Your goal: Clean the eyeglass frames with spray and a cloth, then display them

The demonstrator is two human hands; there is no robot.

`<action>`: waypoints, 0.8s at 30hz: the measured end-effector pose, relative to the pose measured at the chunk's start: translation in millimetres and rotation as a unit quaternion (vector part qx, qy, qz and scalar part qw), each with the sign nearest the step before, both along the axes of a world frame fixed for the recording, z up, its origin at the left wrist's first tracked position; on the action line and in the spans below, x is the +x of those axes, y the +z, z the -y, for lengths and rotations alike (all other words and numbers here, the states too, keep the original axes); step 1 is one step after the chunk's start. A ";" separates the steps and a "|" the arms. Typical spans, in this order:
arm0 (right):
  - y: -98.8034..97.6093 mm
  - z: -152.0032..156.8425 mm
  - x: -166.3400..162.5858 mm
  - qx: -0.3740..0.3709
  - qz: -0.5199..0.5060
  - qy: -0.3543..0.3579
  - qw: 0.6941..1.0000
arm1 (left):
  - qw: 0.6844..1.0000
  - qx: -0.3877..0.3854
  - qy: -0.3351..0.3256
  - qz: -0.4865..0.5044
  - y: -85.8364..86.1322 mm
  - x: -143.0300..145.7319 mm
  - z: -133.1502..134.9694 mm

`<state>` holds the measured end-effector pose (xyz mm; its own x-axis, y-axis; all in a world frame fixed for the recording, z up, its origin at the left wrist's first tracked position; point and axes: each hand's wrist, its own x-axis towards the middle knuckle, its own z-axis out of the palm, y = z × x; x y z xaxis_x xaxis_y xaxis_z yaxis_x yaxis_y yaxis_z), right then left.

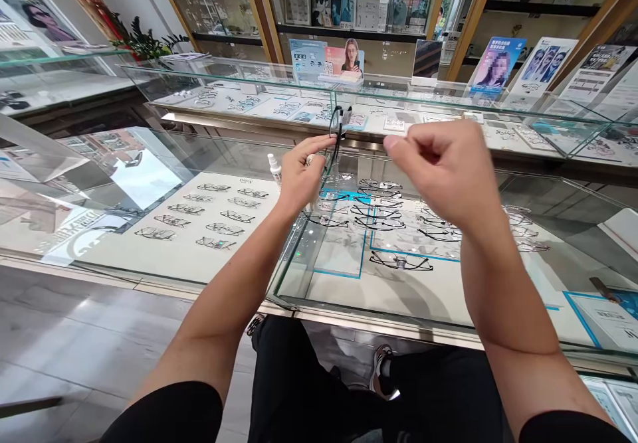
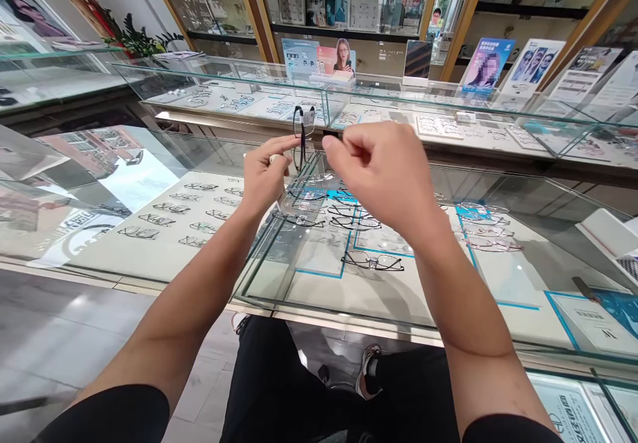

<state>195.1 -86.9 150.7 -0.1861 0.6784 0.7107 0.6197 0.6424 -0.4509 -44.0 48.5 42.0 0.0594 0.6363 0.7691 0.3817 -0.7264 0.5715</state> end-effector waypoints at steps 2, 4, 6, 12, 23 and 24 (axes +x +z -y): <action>-9.4 -11.0 -7.9 -0.053 0.048 -0.035 0.997 | 0.998 -0.013 -0.049 0.028 3.7 11.2 14.8; -21.2 -23.0 -14.5 -0.082 0.078 -0.067 0.991 | 0.996 -0.033 -0.077 0.042 6.3 22.0 29.4; -33.7 -33.6 -17.4 -0.071 0.076 -0.082 0.991 | 0.993 -0.061 -0.086 0.045 8.5 32.2 42.7; -56.0 -33.5 0.0 -0.018 0.005 -0.096 0.995 | 0.988 -0.076 -0.130 0.040 14.7 60.1 66.1; -111.8 -39.2 34.6 -0.166 -0.198 0.042 0.965 | 0.957 -0.173 -0.207 0.102 -24.5 89.7 43.4; -114.7 -40.8 33.9 -0.175 -0.204 0.049 0.962 | 0.954 -0.187 -0.213 0.100 -27.0 87.6 41.6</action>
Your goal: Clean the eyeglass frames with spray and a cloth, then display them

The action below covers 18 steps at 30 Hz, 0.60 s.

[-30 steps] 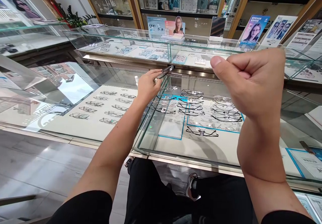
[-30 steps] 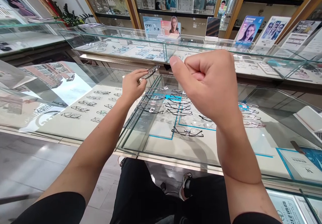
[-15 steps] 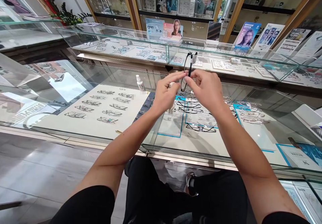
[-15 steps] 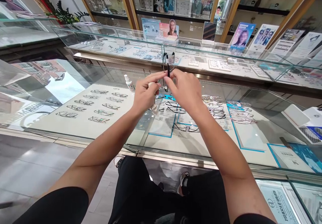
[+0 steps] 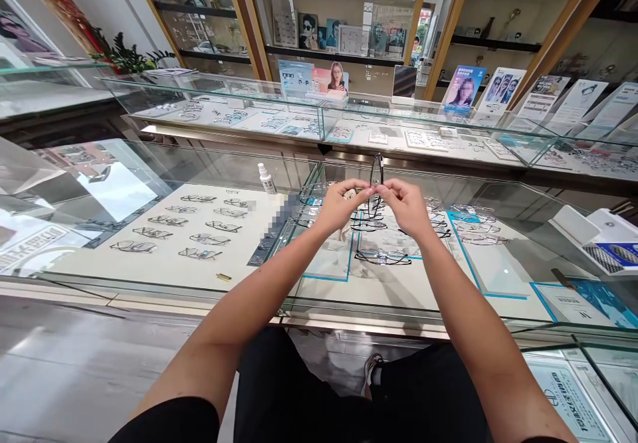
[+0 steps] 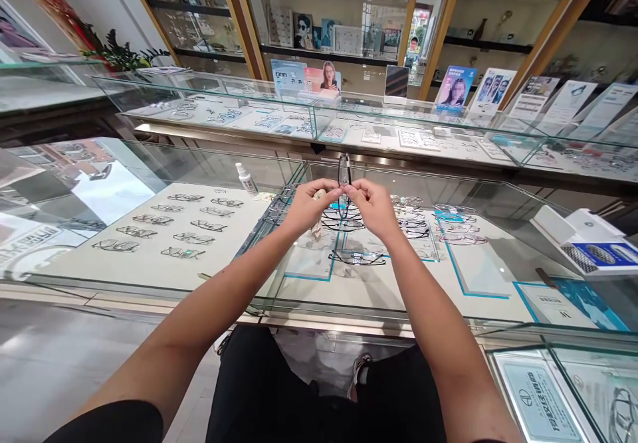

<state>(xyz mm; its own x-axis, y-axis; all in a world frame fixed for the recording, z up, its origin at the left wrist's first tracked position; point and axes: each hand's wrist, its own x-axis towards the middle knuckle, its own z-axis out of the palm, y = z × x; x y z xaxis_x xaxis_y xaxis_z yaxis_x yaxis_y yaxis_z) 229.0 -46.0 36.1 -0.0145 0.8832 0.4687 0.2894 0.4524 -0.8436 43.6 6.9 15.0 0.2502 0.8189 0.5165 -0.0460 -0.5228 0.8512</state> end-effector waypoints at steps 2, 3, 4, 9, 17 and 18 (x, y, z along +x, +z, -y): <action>-3.5 -2.3 -2.1 -0.012 -0.010 0.014 1.000 | 1.000 -0.025 -0.015 -0.004 -2.6 -4.6 -2.3; -4.6 -3.2 -3.1 -0.016 -0.012 0.017 1.000 | 0.999 -0.039 -0.020 -0.006 -3.0 -6.6 -2.8; -5.5 -4.0 -4.0 -0.018 -0.014 0.018 1.000 | 0.998 -0.051 -0.024 -0.008 -3.0 -8.3 -3.1; -9.4 -9.0 -5.5 -0.012 -0.045 0.027 0.999 | 0.996 -0.071 -0.055 -0.008 -2.9 -11.9 -2.8; -10.0 -11.2 -4.7 -0.015 -0.039 0.032 0.999 | 0.993 -0.098 -0.057 -0.002 -3.7 -10.5 -1.4; -9.3 -11.2 -4.1 -0.016 -0.038 0.031 0.999 | 0.993 -0.099 -0.058 0.000 -3.8 -10.9 -1.7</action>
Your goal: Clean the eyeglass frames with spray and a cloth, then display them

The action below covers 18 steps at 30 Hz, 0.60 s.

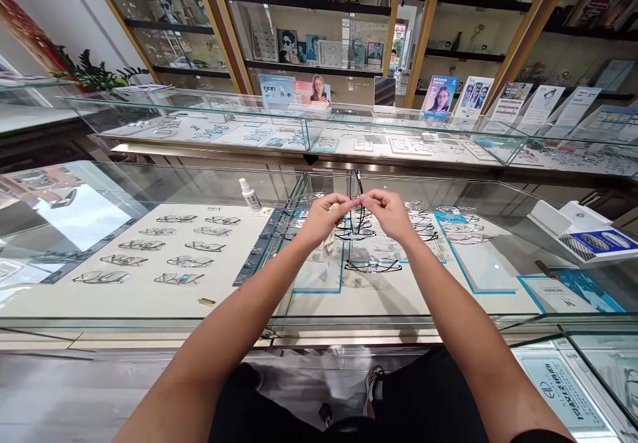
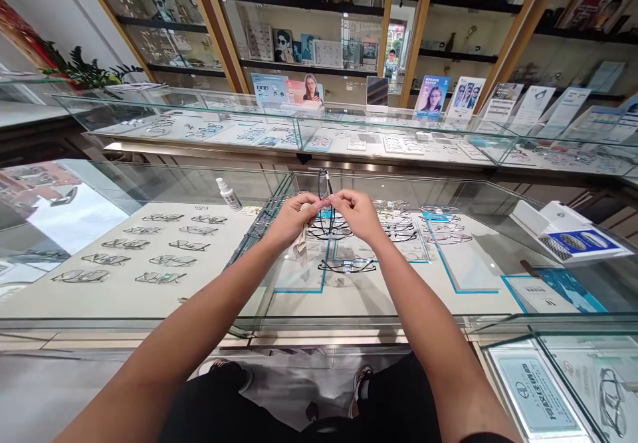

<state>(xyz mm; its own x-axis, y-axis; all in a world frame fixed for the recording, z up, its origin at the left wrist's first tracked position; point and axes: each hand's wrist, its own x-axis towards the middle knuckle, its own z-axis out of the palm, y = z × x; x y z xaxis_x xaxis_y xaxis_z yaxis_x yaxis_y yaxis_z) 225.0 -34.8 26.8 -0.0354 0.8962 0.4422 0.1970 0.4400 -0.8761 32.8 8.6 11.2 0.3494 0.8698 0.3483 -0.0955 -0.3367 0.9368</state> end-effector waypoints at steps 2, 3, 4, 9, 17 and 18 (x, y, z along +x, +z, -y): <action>1.2 -0.7 2.5 0.000 0.002 -0.007 1.000 | 1.000 0.002 0.000 0.004 -0.7 -1.4 -1.4; 1.6 -1.4 4.4 0.001 0.003 -0.013 1.000 | 1.000 0.004 0.001 0.005 -1.3 -2.4 -2.5; 1.8 -2.2 6.8 0.001 0.004 -0.020 1.000 | 1.000 0.006 0.003 0.005 -2.0 -3.4 -3.7; 1.6 -2.7 20.1 0.019 0.076 -0.152 0.985 | 0.999 0.021 0.023 -0.023 -5.9 -6.6 -8.6; 0.6 1.1 24.4 0.103 0.215 -0.349 0.906 | 0.996 0.045 0.021 -0.071 -8.0 -6.3 -8.5; 0.0 0.5 23.8 0.114 0.207 -0.349 0.907 | 0.996 0.049 0.020 -0.074 -7.9 -6.1 -8.4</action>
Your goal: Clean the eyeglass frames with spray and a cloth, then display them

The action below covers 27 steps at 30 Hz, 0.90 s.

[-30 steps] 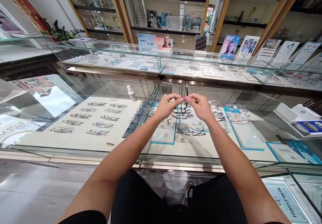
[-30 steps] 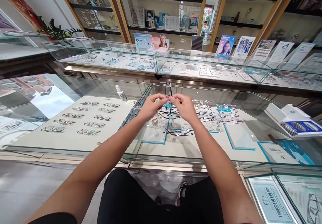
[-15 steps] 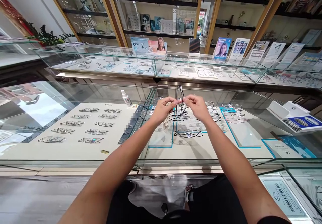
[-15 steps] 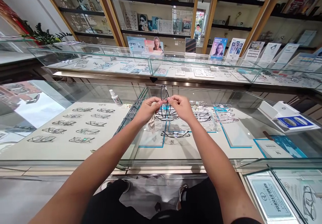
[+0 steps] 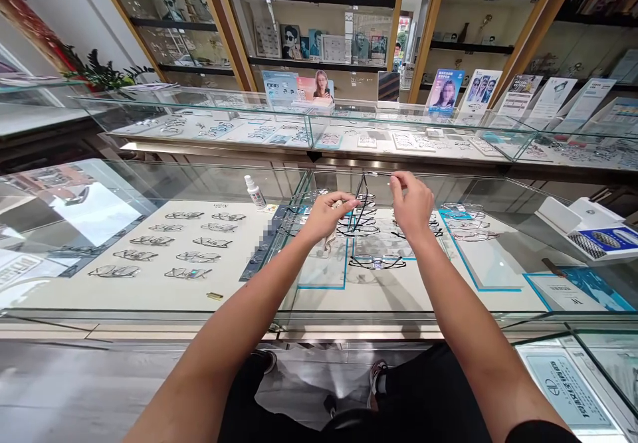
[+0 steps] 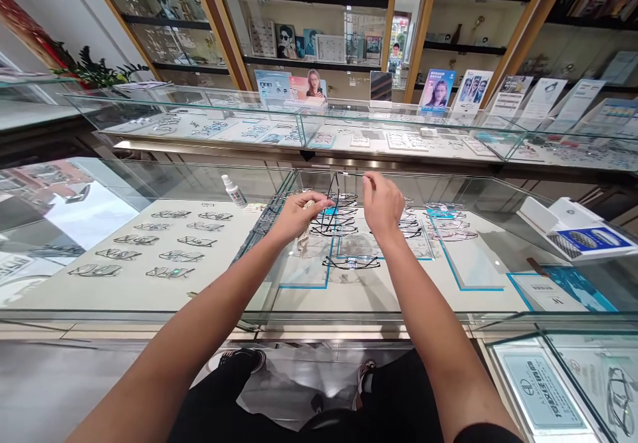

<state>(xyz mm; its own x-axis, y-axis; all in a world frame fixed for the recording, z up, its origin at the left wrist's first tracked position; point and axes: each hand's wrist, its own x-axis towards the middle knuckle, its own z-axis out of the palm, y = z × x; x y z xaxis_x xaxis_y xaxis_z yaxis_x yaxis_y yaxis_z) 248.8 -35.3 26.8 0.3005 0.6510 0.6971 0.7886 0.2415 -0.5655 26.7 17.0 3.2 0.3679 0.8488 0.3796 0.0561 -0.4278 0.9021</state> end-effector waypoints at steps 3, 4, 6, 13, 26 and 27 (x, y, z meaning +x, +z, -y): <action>-3.3 -1.8 -4.7 0.036 0.001 0.034 0.999 | 1.000 0.004 0.001 0.003 0.3 1.5 1.0; -4.7 -2.0 -7.1 0.041 0.010 0.044 0.998 | 1.000 0.002 0.003 0.009 0.3 2.3 1.4; -7.5 -1.8 -12.1 0.043 0.028 0.055 0.997 | 1.000 -0.004 0.014 0.021 -0.4 3.9 2.1; -9.6 0.2 -17.5 0.031 0.036 0.078 0.996 | 0.999 0.002 0.038 0.035 -4.3 7.0 3.0; -21.0 -9.4 -18.0 0.077 0.019 0.096 0.992 | 0.999 0.027 0.035 0.028 -8.9 7.4 2.4; -20.6 -9.1 -17.4 0.076 0.028 0.095 0.992 | 0.998 0.026 0.038 0.033 -8.5 7.6 2.7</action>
<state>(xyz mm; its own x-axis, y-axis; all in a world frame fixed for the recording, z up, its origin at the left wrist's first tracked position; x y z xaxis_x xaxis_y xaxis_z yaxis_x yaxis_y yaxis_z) 231.4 -26.2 6.2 0.1405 0.5790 0.8032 0.7498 0.4676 -0.4682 34.3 14.3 -5.2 0.2754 0.8522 0.4449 0.0312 -0.4705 0.8819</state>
